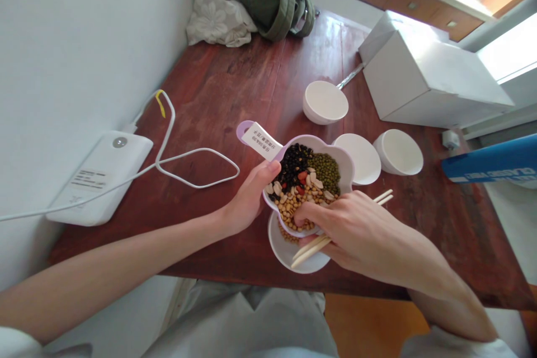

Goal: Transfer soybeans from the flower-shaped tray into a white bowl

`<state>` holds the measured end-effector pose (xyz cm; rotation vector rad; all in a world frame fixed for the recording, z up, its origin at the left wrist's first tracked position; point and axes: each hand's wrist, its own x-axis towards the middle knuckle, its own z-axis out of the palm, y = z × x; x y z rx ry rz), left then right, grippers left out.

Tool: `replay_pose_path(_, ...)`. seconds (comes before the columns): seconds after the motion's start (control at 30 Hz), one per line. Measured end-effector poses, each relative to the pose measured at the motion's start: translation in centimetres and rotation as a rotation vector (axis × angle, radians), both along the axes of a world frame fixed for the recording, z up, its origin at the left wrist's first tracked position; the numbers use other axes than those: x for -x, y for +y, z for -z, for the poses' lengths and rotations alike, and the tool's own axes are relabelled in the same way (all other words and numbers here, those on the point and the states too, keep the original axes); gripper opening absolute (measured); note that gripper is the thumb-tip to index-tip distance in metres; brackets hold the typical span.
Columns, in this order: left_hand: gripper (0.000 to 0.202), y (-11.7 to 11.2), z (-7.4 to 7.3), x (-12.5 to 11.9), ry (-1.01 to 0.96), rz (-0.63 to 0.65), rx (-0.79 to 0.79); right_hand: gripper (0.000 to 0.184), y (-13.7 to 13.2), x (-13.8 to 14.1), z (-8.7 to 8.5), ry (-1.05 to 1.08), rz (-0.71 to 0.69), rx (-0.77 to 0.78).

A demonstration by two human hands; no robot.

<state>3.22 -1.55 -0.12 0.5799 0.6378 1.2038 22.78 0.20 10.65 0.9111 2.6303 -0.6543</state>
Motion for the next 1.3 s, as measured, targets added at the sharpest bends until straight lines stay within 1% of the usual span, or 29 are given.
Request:
replay_pose_path(0.1,0.061,0.0,0.0,0.0,0.002,0.006,0.001,0.004,0.0,0.0,-0.1,-0.011,0.002,0.013)
replay_pose_path(0.3,0.062,0.0,-0.1,-0.1,-0.016,0.009,0.017,0.016,-0.2,-0.4,-0.1,-0.031,0.018,-0.023)
replay_pose_path(0.37,0.062,0.0,0.0,-0.1,-0.012,0.004,0.010,0.017,-0.2,-0.5,0.0,-0.038,0.016,-0.027)
replay_pose_path(0.53,0.063,0.0,0.5,0.1,-0.015,0.017,0.003,0.029,-0.3,-0.5,-0.1,-0.015,0.007,-0.024)
replay_pose_path(0.6,0.063,0.0,0.6,0.1,-0.010,0.022,-0.013,0.028,-0.3,-0.6,-0.1,0.002,0.014,-0.020)
replay_pose_path(0.7,0.063,0.1,0.7,0.1,0.013,0.017,-0.034,0.021,-0.4,-0.7,0.0,-0.003,0.017,-0.017)
replay_pose_path(0.77,0.063,0.1,0.7,0.1,0.023,0.004,-0.037,0.019,-0.4,-0.7,0.0,-0.013,0.016,-0.018)
replay_pose_path(0.87,0.060,0.0,0.7,0.1,0.019,-0.005,-0.037,0.022,-0.3,-0.7,0.0,-0.022,0.015,-0.010)
replay_pose_path(1.07,0.057,0.0,0.9,0.2,0.020,0.021,-0.065,0.028,-0.2,-0.7,0.0,-0.016,0.032,0.001)
replay_pose_path(1.17,0.057,0.1,1.0,0.1,0.034,0.014,-0.089,0.027,-0.3,-0.9,0.3,0.003,0.027,0.034)
replay_pose_path(1.3,0.057,0.2,1.2,0.1,0.046,0.027,-0.094,0.028,-0.4,-1.5,0.6,0.012,0.031,0.033)
